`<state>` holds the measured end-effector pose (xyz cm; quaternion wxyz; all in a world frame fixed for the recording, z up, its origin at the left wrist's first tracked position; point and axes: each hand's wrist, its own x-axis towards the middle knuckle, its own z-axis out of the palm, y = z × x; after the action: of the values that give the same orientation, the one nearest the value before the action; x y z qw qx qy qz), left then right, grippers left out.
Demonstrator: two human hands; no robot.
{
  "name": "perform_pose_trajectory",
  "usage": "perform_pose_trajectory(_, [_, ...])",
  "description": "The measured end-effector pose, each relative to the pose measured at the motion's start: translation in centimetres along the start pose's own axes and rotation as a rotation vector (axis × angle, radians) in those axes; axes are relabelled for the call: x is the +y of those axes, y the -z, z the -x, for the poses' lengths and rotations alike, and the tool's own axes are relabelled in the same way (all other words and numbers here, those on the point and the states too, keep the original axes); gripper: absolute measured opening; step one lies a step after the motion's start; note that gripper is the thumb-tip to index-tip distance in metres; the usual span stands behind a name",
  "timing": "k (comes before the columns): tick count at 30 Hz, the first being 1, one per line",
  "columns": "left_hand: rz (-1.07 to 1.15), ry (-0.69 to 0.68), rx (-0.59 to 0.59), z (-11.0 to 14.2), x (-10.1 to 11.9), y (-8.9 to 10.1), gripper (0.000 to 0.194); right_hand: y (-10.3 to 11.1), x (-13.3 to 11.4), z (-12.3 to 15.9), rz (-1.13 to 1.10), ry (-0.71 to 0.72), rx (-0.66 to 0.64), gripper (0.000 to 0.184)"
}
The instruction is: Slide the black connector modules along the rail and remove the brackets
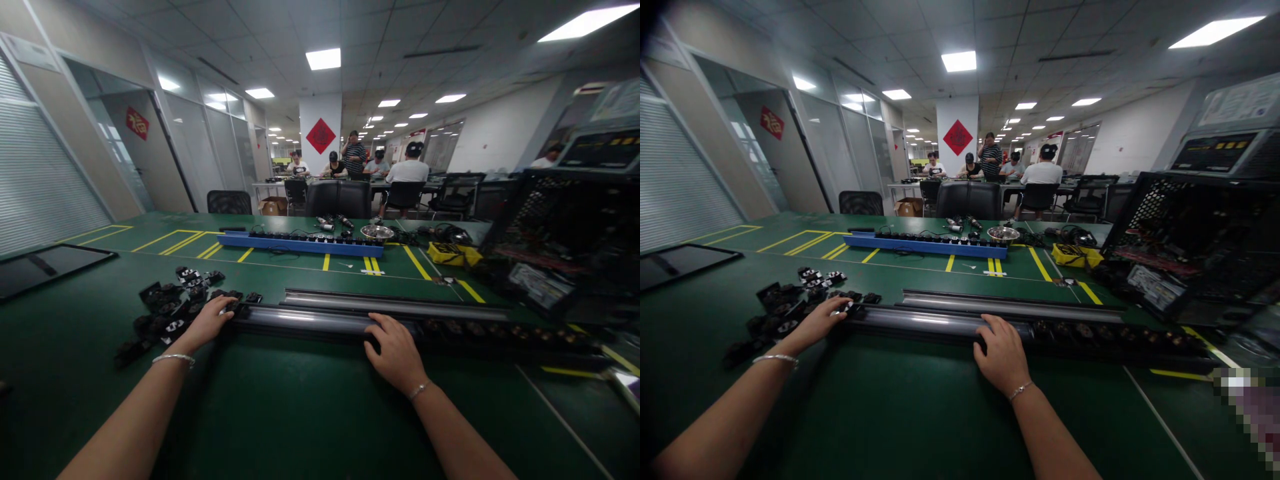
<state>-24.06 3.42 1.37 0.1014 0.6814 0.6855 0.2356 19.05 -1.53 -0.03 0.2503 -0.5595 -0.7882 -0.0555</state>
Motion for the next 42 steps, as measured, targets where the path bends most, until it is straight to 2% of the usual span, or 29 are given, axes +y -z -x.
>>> perform_pose_trajectory(7, [0.002,0.053,0.013,0.4,-0.3,0.7,0.053,0.1,0.0,-0.1,-0.003,0.008,0.006,0.018])
perform_pose_trajectory(21, [0.108,0.111,0.092,0.5,-1.7,0.2,0.046,0.1,0.2,0.0,-0.023,0.021,0.026,0.019])
perform_pose_trajectory(34, [0.116,0.221,0.097,1.2,-0.4,0.5,0.047,0.0,0.2,0.0,-0.018,0.021,0.026,0.019])
perform_pose_trajectory(42, [0.197,0.207,0.204,1.7,-0.3,-0.6,0.047,0.0,0.2,-0.1,-0.009,0.023,0.027,0.019])
